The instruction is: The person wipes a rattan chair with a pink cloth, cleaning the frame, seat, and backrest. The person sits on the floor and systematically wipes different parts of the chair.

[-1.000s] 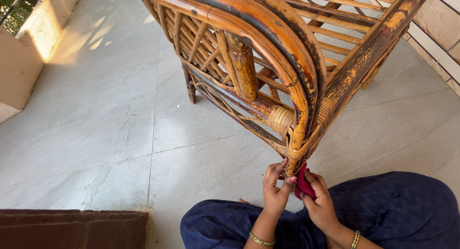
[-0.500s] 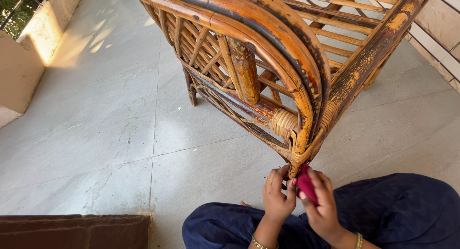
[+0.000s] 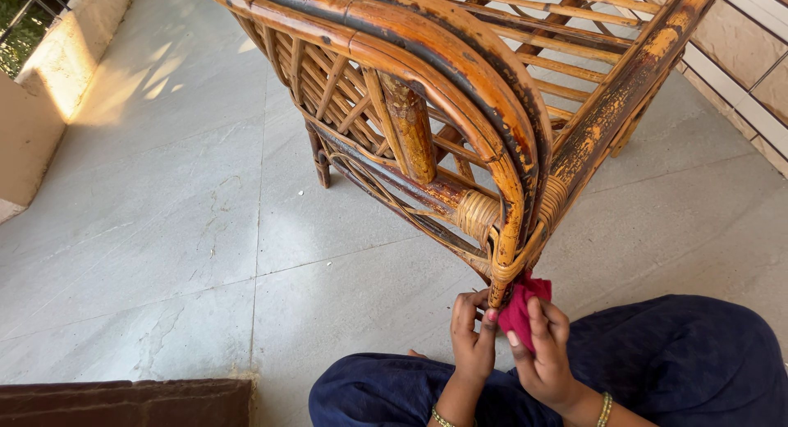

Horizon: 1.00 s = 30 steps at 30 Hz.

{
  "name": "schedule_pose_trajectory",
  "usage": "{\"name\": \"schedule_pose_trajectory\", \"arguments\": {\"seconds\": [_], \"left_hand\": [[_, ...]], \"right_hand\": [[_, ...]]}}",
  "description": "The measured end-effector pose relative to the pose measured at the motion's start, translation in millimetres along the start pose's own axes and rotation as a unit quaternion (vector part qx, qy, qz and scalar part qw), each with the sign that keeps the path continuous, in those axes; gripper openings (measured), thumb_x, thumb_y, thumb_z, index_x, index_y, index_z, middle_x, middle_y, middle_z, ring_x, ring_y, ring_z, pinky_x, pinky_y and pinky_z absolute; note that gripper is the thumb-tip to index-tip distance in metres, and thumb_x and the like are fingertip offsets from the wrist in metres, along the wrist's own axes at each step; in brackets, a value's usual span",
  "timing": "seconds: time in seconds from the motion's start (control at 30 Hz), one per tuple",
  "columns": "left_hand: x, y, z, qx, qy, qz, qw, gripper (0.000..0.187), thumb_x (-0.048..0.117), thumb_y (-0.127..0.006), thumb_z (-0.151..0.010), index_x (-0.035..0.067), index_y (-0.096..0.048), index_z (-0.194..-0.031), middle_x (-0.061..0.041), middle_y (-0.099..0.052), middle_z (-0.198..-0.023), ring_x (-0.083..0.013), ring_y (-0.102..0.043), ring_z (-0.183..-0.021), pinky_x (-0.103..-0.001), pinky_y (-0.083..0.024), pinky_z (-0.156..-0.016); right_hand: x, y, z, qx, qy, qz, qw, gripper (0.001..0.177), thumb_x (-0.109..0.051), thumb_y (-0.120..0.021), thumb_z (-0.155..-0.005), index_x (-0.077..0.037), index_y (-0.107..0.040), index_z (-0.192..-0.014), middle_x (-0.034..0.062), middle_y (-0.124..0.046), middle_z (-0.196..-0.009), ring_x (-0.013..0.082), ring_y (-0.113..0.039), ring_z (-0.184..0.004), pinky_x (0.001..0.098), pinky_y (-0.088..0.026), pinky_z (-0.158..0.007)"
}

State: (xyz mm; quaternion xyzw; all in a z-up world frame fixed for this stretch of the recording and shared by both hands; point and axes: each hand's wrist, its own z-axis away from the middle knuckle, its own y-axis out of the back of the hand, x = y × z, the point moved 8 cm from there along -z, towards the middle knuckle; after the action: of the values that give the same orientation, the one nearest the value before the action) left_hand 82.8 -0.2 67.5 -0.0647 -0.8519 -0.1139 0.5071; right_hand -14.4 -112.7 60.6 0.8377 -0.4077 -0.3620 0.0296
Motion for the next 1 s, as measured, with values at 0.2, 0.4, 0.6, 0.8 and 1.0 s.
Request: {"name": "schedule_pose_trajectory", "arguments": {"seconds": [0.2,0.4,0.6,0.8,1.0], "left_hand": [[-8,-2,1,0.01,0.03,0.033,0.999,0.034,0.022,-0.047,-0.106,-0.002,-0.068,-0.119,-0.011,-0.061,-0.1,-0.0215,-0.061,-0.092,-0.032,-0.05,-0.084],[-8,-3,0,0.007,0.032,0.061,0.998,0.047,0.033,-0.039,-0.108,-0.002,-0.069,-0.119,-0.012,-0.062,-0.101,-0.022,-0.061,-0.093,-0.033,-0.051,-0.083],[-17,-4,2,0.01,0.013,0.07,0.997,0.057,0.04,-0.034,-0.11,-0.003,-0.07,-0.117,-0.013,-0.061,-0.098,-0.0241,-0.061,-0.093,-0.035,-0.051,-0.083],[-41,-4,8,0.008,0.054,0.116,0.992,0.053,0.04,-0.039,-0.107,-0.005,-0.069,-0.112,-0.012,-0.066,-0.099,-0.022,-0.066,-0.095,-0.034,-0.052,-0.088],[-69,-1,14,0.054,0.082,0.209,0.973,0.062,0.05,-0.04,-0.109,-0.004,-0.071,-0.107,-0.011,-0.064,-0.089,-0.0185,-0.06,-0.087,-0.034,-0.049,-0.082]], "right_hand": [[41,-32,18,-0.065,-0.021,0.026,0.997,0.074,-0.001,-0.058,-0.093,0.001,-0.023,-0.157,0.0235,-0.031,-0.146,0.0317,-0.047,-0.13,0.0356,-0.046,-0.107],[22,-19,7,-0.04,-0.076,0.007,0.996,0.074,-0.002,-0.06,-0.09,0.003,-0.025,-0.156,0.0218,-0.032,-0.145,0.0358,-0.044,-0.13,0.0408,-0.043,-0.106],[-33,0,-26,-0.031,0.096,-0.024,0.995,0.06,-0.008,-0.062,-0.097,0.002,-0.037,-0.151,0.0179,-0.042,-0.14,0.0281,-0.053,-0.122,0.0343,-0.047,-0.104],[-4,-35,-10,-0.187,0.019,-0.161,0.969,0.052,0.006,-0.064,-0.077,-0.004,-0.07,-0.128,0.0126,-0.068,-0.125,0.028,-0.068,-0.114,0.0357,-0.053,-0.099],[54,-46,29,-0.238,-0.359,-0.447,0.784,0.045,0.014,-0.061,-0.075,0.008,-0.077,-0.117,0.0217,-0.069,-0.122,0.0398,-0.06,-0.088,0.0452,-0.045,-0.08]]}}
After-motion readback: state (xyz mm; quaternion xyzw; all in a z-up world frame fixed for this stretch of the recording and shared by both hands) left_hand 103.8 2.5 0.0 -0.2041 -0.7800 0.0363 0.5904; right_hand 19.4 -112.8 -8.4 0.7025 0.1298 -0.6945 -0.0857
